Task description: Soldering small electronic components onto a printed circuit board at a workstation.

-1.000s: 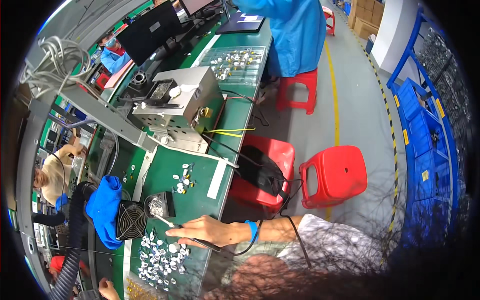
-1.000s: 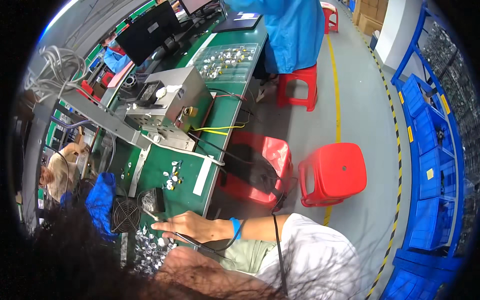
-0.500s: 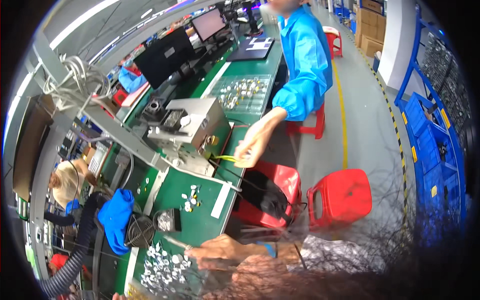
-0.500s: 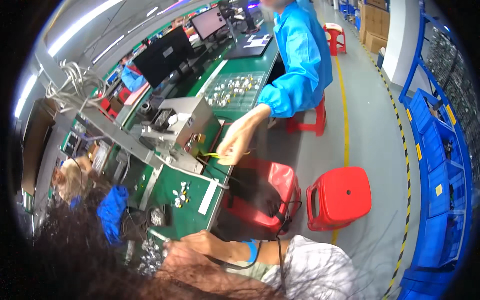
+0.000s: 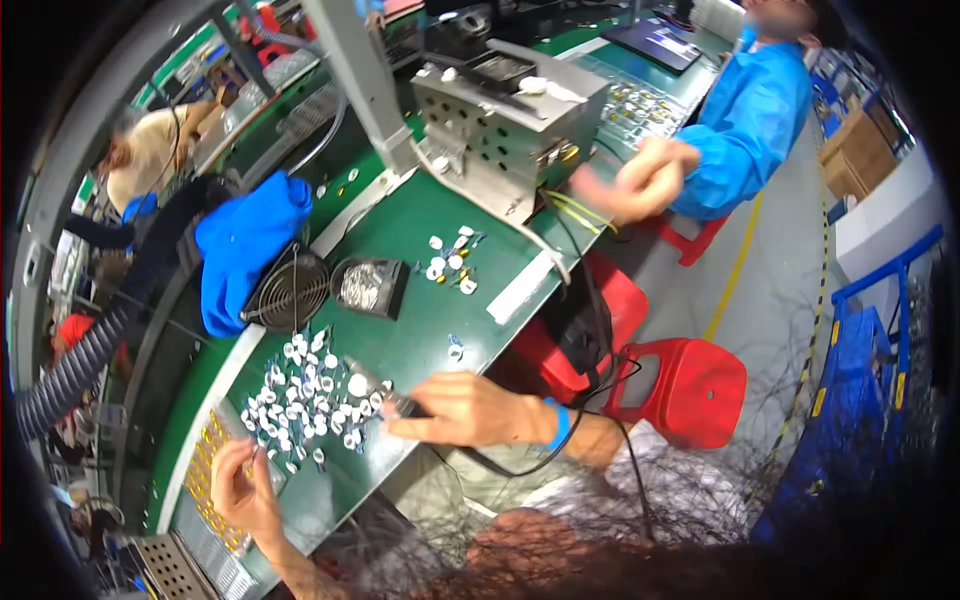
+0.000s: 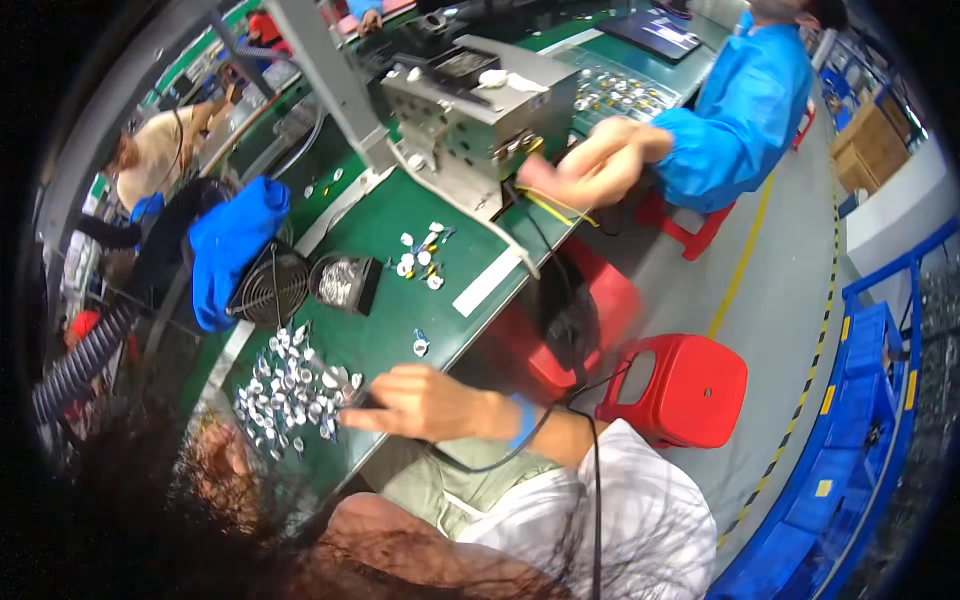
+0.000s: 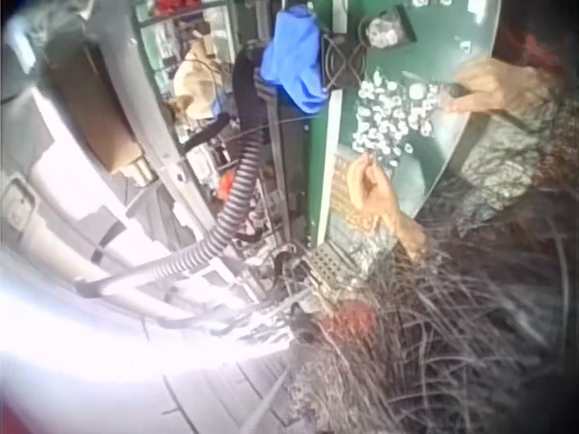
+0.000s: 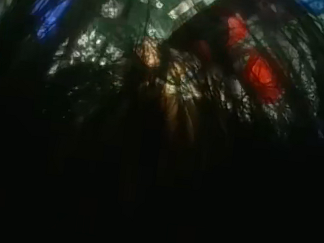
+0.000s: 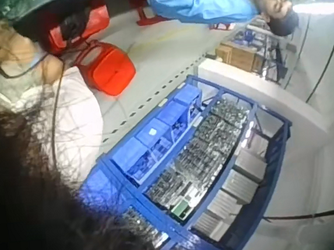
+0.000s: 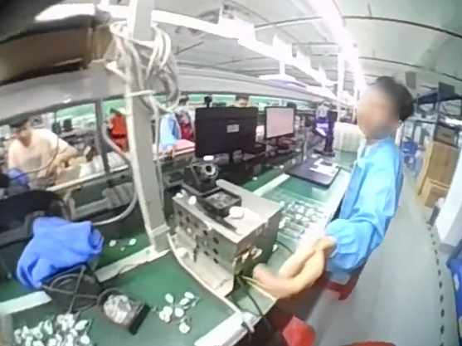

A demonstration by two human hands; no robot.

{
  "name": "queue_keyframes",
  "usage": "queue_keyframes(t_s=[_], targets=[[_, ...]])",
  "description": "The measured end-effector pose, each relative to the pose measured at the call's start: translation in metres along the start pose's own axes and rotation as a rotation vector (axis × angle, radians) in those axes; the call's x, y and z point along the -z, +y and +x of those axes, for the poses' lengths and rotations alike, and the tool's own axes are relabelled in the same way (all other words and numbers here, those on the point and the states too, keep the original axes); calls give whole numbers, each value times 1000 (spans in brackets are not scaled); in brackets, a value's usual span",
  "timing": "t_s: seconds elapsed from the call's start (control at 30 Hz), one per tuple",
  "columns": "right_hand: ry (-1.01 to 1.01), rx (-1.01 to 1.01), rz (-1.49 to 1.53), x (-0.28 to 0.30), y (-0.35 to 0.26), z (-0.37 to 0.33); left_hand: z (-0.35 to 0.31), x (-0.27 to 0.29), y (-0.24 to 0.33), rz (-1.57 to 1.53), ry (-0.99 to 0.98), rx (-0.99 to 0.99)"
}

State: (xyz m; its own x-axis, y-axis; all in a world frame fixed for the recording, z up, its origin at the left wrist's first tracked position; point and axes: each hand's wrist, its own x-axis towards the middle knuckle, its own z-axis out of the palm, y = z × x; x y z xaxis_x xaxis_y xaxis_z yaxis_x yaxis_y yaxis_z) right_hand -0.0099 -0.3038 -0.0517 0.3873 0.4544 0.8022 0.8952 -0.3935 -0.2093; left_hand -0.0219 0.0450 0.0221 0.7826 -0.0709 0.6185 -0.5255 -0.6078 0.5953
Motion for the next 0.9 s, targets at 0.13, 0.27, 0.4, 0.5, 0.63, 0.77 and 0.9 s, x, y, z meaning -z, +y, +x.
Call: queue_keyframes(t_s=[0.13, 0.27, 0.4, 0.5, 0.63, 0.77, 0.9], targets=[[-30, -70, -189, 26, 14, -8, -3, 1, 21, 60, -92, -105], [-176, -208, -149, 40, 24, -8, -2, -12, 3, -66, -81, -39], [-242, -297, -195, 34, 43, 7, 24, -20, 11, -42, -153, 60], [-235, -318, -298, 41, 66, 24, 35, -29, 18, -51, -259, 49], [50, -375, -135, 23, 47, 23, 31, -65, 13, -116, -182, -21], [-9, -363, 180, -7, 10, 35, 16, -80, 13, -47, -136, -79], [83, -306, 203, -34, 2, 38, 8, -93, 12, -28, -161, -163]])
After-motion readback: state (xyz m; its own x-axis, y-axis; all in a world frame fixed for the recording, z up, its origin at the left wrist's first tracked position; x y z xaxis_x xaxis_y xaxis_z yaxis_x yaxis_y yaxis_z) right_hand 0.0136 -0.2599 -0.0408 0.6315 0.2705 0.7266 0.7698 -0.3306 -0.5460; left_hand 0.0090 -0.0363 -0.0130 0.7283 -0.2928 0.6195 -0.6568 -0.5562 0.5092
